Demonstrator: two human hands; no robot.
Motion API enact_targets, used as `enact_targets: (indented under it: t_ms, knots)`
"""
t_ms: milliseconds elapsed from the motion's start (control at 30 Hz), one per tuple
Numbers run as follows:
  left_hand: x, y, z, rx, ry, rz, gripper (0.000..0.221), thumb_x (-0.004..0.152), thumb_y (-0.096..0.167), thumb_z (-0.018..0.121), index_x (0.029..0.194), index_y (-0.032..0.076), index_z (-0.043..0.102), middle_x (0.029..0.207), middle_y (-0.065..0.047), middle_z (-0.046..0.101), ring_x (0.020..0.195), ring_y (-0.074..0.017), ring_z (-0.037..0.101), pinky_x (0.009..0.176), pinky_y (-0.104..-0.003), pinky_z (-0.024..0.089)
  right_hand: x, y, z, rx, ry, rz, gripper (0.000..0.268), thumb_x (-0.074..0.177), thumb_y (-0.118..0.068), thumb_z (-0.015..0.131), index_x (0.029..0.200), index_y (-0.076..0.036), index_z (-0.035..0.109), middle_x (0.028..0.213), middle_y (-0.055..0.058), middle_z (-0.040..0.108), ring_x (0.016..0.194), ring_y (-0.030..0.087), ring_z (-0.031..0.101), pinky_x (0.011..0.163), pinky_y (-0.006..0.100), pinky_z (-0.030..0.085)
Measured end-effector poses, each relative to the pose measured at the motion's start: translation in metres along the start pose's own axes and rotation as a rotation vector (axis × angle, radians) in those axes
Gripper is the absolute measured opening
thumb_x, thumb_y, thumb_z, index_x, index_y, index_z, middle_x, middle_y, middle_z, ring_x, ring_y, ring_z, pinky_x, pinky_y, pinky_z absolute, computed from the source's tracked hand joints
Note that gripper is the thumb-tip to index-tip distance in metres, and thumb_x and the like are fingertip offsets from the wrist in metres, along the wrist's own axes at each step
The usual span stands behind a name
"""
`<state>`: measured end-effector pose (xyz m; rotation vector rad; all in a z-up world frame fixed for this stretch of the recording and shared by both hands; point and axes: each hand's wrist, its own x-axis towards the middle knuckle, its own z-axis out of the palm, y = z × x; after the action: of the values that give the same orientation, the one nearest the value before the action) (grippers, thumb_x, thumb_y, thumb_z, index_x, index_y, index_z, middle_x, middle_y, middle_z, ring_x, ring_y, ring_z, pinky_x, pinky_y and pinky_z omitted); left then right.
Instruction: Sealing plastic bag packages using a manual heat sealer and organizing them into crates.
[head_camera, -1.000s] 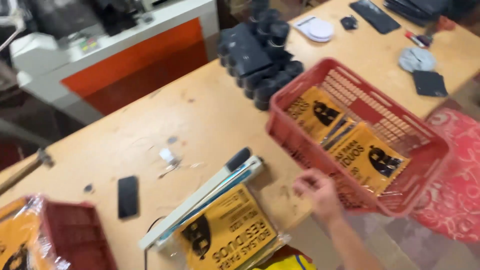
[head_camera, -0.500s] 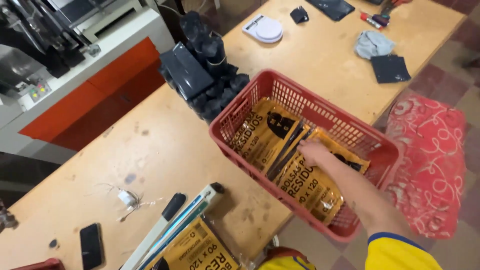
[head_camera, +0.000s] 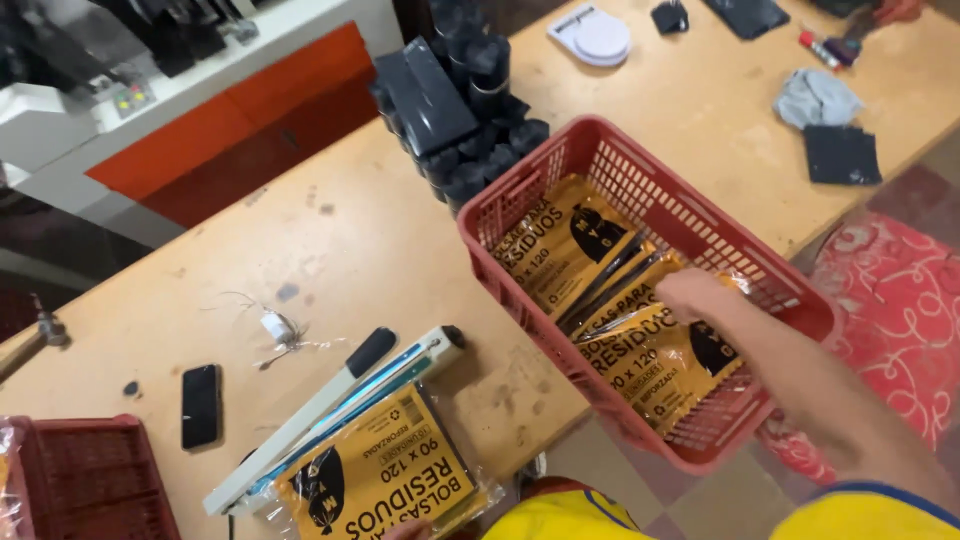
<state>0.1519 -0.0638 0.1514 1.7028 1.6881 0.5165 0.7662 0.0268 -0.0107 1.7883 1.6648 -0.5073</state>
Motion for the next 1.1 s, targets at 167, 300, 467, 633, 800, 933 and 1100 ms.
enact_targets:
  t_ms: [167,300,467,633,800,933,1100]
  knots:
    - [0.020,0.005,-0.005,-0.096,-0.009,0.295,0.012,0.082,0.012,0.077,0.091,0.017,0.083,0.090,0.002,0.084,0.083,-0.0110,0.081,0.083,-0.024,0.064,-0.206,-0.082,-0.206,-0.120,0.041,0.189,0.023,0.089,-0.012,0.056,0.104,-0.024,0.068,0.091,-0.003,0.076,0.082,0.016,0.074,0.063,0.033,0.058]
    - [0.024,0.069,-0.040,-0.185,0.088,1.033,0.014,0.091,0.008,0.068,0.104,0.005,0.072,0.103,-0.008,0.075,0.096,-0.0239,0.070,0.086,-0.037,0.057,-0.332,-0.166,-0.264,-0.217,0.218,0.284,0.013,0.099,-0.014,0.060,0.089,-0.021,0.056,0.065,-0.007,0.054,0.060,0.005,0.056,0.050,0.018,0.053]
    - [-0.004,0.125,-0.099,0.122,0.207,1.168,0.046,0.103,0.027,0.055,0.141,0.002,0.051,0.145,-0.019,0.056,0.138,-0.0352,0.049,0.119,-0.050,0.034,-0.396,-0.285,-0.259,-0.269,0.419,0.095,0.016,0.093,-0.012,0.063,0.105,-0.022,0.060,0.086,-0.005,0.069,0.076,0.016,0.071,0.057,0.033,0.062]
    - [-0.016,0.050,-0.105,0.326,0.109,1.100,0.032,0.087,0.010,0.058,0.118,0.006,0.064,0.096,-0.006,0.073,0.086,-0.0277,0.069,0.083,-0.037,0.048,-0.375,-0.378,-0.219,-0.380,0.731,-0.461,0.018,0.079,-0.022,0.068,0.096,-0.021,0.060,0.080,-0.001,0.066,0.076,0.026,0.068,0.064,0.044,0.053]
    - [-0.054,-0.047,-0.151,0.163,-0.348,0.338,0.058,0.076,-0.017,0.049,0.117,0.017,0.072,0.096,0.001,0.079,0.083,-0.0131,0.072,0.072,-0.028,0.060,-0.403,-0.420,-0.258,0.042,0.381,-0.224,0.020,0.090,-0.035,0.062,0.072,-0.028,0.066,0.079,-0.015,0.077,0.077,0.005,0.073,0.073,0.030,0.056]
    - [-0.082,-0.116,-0.168,0.003,-0.114,0.294,0.032,0.082,0.006,0.071,0.112,0.016,0.077,0.100,-0.001,0.080,0.083,-0.0186,0.076,0.072,-0.033,0.064,-0.373,-0.407,-0.238,0.293,0.793,-0.288,0.013,0.080,-0.020,0.076,0.091,-0.025,0.081,0.089,-0.011,0.083,0.085,0.012,0.076,0.078,0.032,0.055]
    - [-0.101,-0.168,-0.184,-0.483,0.082,0.222,0.037,0.074,0.006,0.083,0.111,0.007,0.077,0.102,-0.007,0.082,0.087,-0.0208,0.078,0.075,-0.032,0.070,-0.346,-0.477,-0.194,1.524,0.561,-1.128,0.077,0.090,-0.042,0.073,0.152,-0.006,0.043,0.150,0.011,0.055,0.138,0.024,0.056,0.120,0.038,0.048]
